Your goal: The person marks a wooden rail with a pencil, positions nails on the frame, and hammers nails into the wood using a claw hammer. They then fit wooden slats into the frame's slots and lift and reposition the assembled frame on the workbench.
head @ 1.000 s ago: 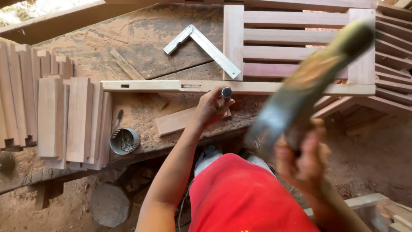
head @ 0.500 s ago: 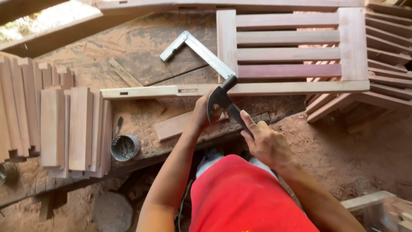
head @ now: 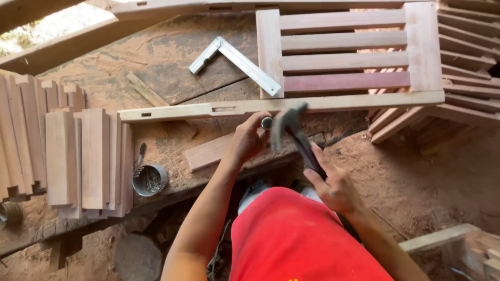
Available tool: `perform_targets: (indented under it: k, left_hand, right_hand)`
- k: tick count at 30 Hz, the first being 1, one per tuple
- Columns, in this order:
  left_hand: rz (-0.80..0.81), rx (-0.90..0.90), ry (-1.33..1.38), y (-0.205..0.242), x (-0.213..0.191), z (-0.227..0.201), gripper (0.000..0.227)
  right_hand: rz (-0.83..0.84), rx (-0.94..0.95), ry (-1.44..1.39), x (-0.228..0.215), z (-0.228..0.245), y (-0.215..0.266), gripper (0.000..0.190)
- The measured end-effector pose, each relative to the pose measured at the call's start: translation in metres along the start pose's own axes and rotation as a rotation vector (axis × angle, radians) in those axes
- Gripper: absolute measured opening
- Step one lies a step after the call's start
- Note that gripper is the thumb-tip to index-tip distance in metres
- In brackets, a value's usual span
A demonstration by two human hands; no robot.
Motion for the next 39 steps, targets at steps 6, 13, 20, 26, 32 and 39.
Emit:
perform_targets:
  k: [6,13,20,26,32,39]
  left_hand:
    - [-0.209,-0.038,-0.119,-0.024,0.015,0.058,0.044]
    - [-0.248,-0.068,-0.158,-0.019,0.009,0.052,0.045]
    - [0.169,-0.03,-0.175,-0.026,0.03,0.02,0.044]
    - [0.127,-0.067,-0.147,-0.021,0.035,0.08,0.039]
    - [0.191,0.215,-0.285,-0.01,0.083,0.034,0.041]
    - [-0.143,-0.007,-0.114,-0.038,0.041,0.075,0.042]
  right_hand:
    - [-0.184,0.255,0.032,-0.02,-0.064,0.023,0.062]
    - [-0.321,0.296,-0.1,-0.024,-0.132,0.037,0.06]
    - [-0.243,0.361,-0.041,-0.004,-0.146,0.031,0.058]
    - [-0.155,0.387,-0.035,0.008,-0.148,0.029,0.059]
    - [-0.185,0.355,-0.044,0.01,-0.155,0.024,0.057]
    - [-0.217,0.326,-0.118,0.006,-0.173,0.03,0.058]
Point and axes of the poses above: each hand's wrist, its own y-axis away from the middle knuckle, its own x-axis out of the palm, z = x × y, the point moved 9 cm from there along -y, towards the middle knuckle, and after that the axes turned 4 degrees about -x, right-handed, at the moved point
